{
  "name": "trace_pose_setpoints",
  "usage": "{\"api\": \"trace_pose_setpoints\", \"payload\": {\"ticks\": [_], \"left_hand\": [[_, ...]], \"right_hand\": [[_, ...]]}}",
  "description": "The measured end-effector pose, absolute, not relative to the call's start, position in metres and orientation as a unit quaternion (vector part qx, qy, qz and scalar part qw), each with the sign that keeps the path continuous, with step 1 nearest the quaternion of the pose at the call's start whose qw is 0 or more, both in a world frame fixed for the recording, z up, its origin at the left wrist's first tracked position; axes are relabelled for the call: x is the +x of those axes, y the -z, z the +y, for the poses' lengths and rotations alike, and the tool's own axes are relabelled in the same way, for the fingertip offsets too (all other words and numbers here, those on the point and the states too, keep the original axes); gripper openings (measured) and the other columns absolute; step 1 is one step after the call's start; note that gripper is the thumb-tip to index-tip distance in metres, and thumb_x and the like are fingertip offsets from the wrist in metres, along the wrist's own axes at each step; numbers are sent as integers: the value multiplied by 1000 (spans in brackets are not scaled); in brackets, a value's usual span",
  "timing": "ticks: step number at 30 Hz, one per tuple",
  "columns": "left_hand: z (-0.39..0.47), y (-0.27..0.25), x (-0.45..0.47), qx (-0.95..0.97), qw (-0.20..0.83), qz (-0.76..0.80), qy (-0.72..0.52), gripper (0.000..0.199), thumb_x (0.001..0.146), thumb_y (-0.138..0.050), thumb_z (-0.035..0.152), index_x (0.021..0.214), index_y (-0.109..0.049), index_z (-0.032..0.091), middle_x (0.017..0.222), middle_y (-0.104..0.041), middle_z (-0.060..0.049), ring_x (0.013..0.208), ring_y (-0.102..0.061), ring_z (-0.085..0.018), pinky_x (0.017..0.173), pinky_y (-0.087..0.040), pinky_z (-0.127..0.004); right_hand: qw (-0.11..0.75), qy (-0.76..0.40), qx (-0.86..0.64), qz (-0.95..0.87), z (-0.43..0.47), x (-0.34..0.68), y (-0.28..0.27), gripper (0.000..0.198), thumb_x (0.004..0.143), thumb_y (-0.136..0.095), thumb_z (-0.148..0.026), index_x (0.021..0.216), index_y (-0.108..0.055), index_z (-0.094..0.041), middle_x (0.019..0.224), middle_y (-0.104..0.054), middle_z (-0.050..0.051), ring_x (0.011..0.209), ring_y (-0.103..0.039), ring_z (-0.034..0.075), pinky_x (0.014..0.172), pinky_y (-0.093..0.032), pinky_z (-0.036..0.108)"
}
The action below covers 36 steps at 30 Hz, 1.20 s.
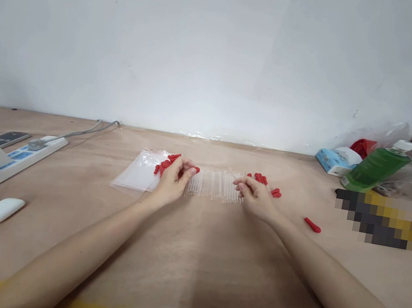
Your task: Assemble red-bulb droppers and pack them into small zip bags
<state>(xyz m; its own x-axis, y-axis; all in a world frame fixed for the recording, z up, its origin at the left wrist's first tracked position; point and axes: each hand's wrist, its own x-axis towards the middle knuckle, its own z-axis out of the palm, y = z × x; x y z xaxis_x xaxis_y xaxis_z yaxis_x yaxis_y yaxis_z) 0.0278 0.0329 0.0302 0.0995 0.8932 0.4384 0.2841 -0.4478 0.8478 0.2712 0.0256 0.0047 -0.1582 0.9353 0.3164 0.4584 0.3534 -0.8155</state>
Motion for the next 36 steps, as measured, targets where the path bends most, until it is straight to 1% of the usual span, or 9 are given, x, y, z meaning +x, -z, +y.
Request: {"api": "trace_pose_setpoints", "payload": {"ticks": [4, 7, 9, 12, 17, 22, 29, 34, 36], "left_hand": [[14, -11, 36, 678, 396, 366, -500, 30, 83, -47, 34, 110, -46, 19, 79, -53, 0, 63, -57, -10, 59, -47, -24], [8, -2, 38, 662, 431, 373, -487, 27, 83, -47, 36, 102, -51, 17, 78, -55, -1, 69, -58, -12, 66, -47, -26], [6, 0, 37, 660, 416, 381, -496, 23, 80, -53, 35, 93, -53, 17, 75, -55, 0, 68, -55, -11, 66, -44, -24], [4, 2, 36, 650, 406, 384, -515, 21, 73, -63, 30, 84, -51, 17, 70, -52, 3, 64, -50, -9, 62, -40, -21], [3, 3, 36, 622, 466, 374, -507, 26, 69, -67, 28, 80, -47, 17, 66, -50, 5, 62, -50, -7, 61, -40, -19], [2, 3, 37, 586, 503, 383, -507, 31, 67, -69, 32, 80, -44, 17, 70, -56, 4, 69, -59, -10, 68, -45, -23], [-1, 3, 39, 580, 531, 359, -503, 34, 67, -69, 35, 77, -42, 18, 79, -62, 0, 79, -65, -16, 76, -49, -31], [-3, 5, 41, 592, 539, 373, -469, 36, 68, -67, 37, 92, -53, 15, 81, -65, -2, 73, -66, -15, 74, -51, -30], [-3, 7, 41, 607, 525, 389, -452, 36, 68, -66, 39, 92, -58, 13, 75, -66, -3, 67, -65, -15, 69, -52, -29]], "right_hand": [[424, -195, -455, -759, -1, 248, 7, 21, 85, -38, -25, 98, -53, -18, 79, -59, 4, 68, -56, 14, 62, -46, 28], [423, -134, -416, -794, -13, 241, 11, 28, 87, -35, -21, 110, -50, -19, 82, -60, 6, 74, -55, 16, 68, -45, 31], [405, -111, -399, -815, -18, 239, 11, 28, 88, -33, -20, 110, -51, -20, 83, -59, 6, 75, -55, 16, 70, -44, 32], [389, -108, -398, -824, -21, 239, 9, 24, 88, -35, -20, 101, -55, -20, 83, -59, 5, 76, -55, 16, 71, -43, 32], [415, -99, -410, -806, -23, 239, 4, 20, 87, -37, -22, 94, -55, -19, 80, -58, 5, 74, -55, 15, 70, -43, 30], [419, -91, -432, -794, -24, 239, 1, 19, 86, -38, -24, 92, -55, -19, 77, -59, 5, 73, -55, 16, 67, -43, 29], [399, -96, -430, -804, -25, 237, 4, 19, 87, -38, -24, 94, -55, -20, 78, -62, 4, 69, -56, 15, 72, -40, 33], [393, -104, -412, -815, -25, 237, 9, 19, 87, -39, -25, 95, -56, -20, 81, -63, 4, 72, -56, 15, 74, -37, 33], [393, -101, -403, -820, -23, 238, 11, 19, 87, -40, -25, 95, -57, -20, 82, -64, 4, 72, -57, 14, 75, -36, 33]]}}
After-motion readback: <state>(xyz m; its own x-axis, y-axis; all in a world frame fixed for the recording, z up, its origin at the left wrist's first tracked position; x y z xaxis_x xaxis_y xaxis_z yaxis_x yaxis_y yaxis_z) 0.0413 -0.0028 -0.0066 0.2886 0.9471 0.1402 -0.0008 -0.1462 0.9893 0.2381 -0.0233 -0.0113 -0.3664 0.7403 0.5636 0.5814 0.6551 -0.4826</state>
